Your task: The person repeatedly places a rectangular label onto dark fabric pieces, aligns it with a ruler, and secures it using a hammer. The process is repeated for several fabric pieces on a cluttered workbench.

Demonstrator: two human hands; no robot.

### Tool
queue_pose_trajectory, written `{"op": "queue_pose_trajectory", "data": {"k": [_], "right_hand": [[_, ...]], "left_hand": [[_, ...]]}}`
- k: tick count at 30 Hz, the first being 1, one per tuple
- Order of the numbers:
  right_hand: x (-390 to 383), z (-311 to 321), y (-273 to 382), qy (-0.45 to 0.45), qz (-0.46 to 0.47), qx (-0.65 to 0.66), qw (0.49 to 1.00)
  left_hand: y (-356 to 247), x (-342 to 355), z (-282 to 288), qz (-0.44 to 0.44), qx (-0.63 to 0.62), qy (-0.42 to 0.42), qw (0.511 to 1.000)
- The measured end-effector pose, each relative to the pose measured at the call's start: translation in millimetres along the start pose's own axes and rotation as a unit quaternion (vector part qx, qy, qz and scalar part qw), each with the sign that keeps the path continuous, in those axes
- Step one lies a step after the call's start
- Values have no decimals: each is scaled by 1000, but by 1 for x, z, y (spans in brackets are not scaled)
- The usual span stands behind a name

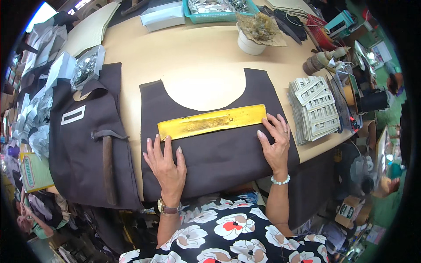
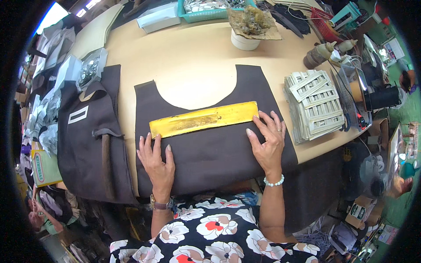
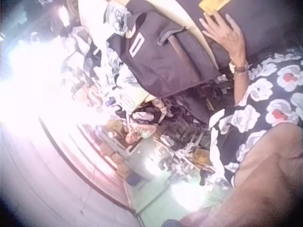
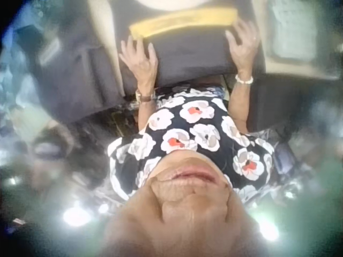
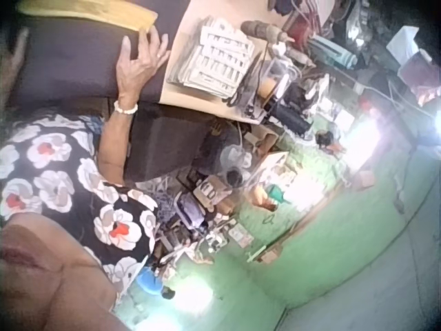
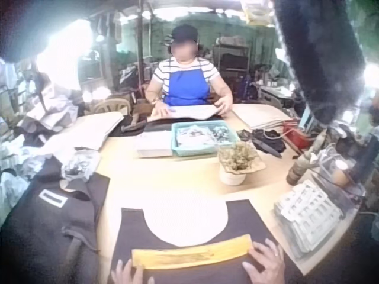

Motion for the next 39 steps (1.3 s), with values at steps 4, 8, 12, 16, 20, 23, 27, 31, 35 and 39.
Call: {"op": "queue_pose_trajectory", "data": {"k": [4,8,12,16,20,23,27,31,35,39], "right_hand": [[0,-1,0,0,4,-3,1000],[0,-1,1,9,6,-17,1000],[0,-2,-1,12,6,-22,1000],[0,-3,-1,14,5,-25,1000],[1,-3,1,19,5,-29,999],[1,-4,0,21,14,-31,999],[-1,-3,0,15,16,-39,999],[3,-3,7,26,56,-95,994],[14,-6,20,69,77,-163,981],[17,-13,32,90,56,-170,980]], "left_hand": [[0,0,-2,-3,10,1,1000],[1,-1,-2,3,15,10,1000],[-1,0,-2,-6,10,4,1000],[1,0,-3,-10,16,2,1000],[1,-1,-3,-7,10,1,1000],[2,-1,-2,-3,13,4,1000],[1,0,-4,-11,5,4,1000],[-2,-1,-5,-17,52,2,999],[-12,7,5,-64,127,-4,990],[-17,12,-8,-105,122,21,987]]}}
Point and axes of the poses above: each hand's wrist, its own x-axis towards the middle knuckle, its own z-axis out of the back of the hand, y = z × x, the point moved 5 cm from there along x, towards the middle knuckle, and after that the axes turned 12 degrees about z, right-handed, at the moved point
